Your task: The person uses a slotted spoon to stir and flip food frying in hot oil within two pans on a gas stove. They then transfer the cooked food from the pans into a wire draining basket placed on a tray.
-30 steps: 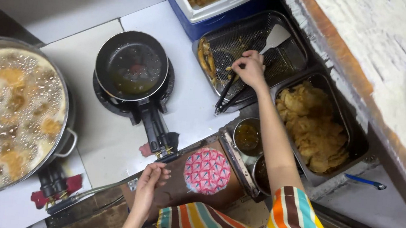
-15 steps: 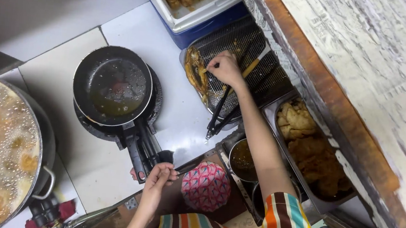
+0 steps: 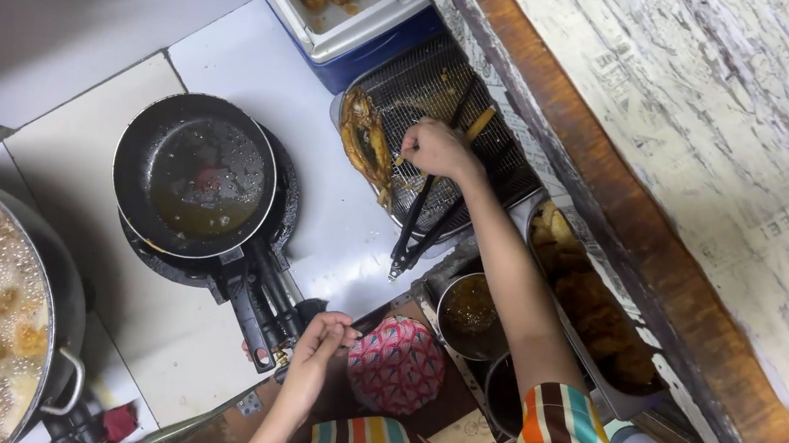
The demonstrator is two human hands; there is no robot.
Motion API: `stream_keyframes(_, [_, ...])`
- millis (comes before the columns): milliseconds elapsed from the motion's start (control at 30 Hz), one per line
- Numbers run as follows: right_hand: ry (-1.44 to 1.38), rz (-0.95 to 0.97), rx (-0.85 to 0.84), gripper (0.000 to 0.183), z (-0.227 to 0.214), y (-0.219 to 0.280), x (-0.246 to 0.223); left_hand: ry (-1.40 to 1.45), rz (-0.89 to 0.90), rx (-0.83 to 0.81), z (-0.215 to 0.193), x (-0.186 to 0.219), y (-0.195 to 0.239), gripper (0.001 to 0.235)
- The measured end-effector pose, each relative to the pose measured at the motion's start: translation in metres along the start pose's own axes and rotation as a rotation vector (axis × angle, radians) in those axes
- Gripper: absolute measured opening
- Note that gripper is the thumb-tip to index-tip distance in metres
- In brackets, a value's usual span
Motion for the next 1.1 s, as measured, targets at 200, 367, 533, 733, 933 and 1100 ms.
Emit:
stream_keyframes(200, [-0.18,-0.141,0.023,0.015,-0.008,0.001,-0.011,0.038,0.073,-0.121,0.021,0.009,-0.009,0.027])
stream_keyframes(367, [-0.107,-0.246,0.191,0.01,-0.02,-0.003,-0.025,0.017,0.074,-0.115,0.024,0.015,-0.006,0.028])
stream_keyframes(533, [-0.008,-0.289,0.293,0.006,-0.026,-0.007,-0.038,0.05,0.058,-0.104,0.019,0.002,-0.006,0.027])
stream_keyframes(733, [0.162,-0.291,0.573,0.011,-0.029,-0.022,-0.035,0.056,0.065,-0.095,0.017,0.004,0.002,0.026])
stream_keyframes(933, [0.066,-0.128,0.5,0.016,-0.029,-0.042,-0.018,0.055,0.061,-0.089,0.013,0.0,0.003,0.028])
stream_keyframes(1100, [0.008,-0.056,0.398,0.014,-0.028,-0.041,-0.016,0.08,0.071,-0.089,0.013,0.004,0.003,0.027])
Point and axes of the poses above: each hand's wrist, its own y-axis away from the middle knuckle, its own z-axis out of the palm, x = y × z, the point moved 7 cm from there along -y, towards the middle knuckle, and after that the axes turned 10 degrees about -x, right-handed, at the moved point
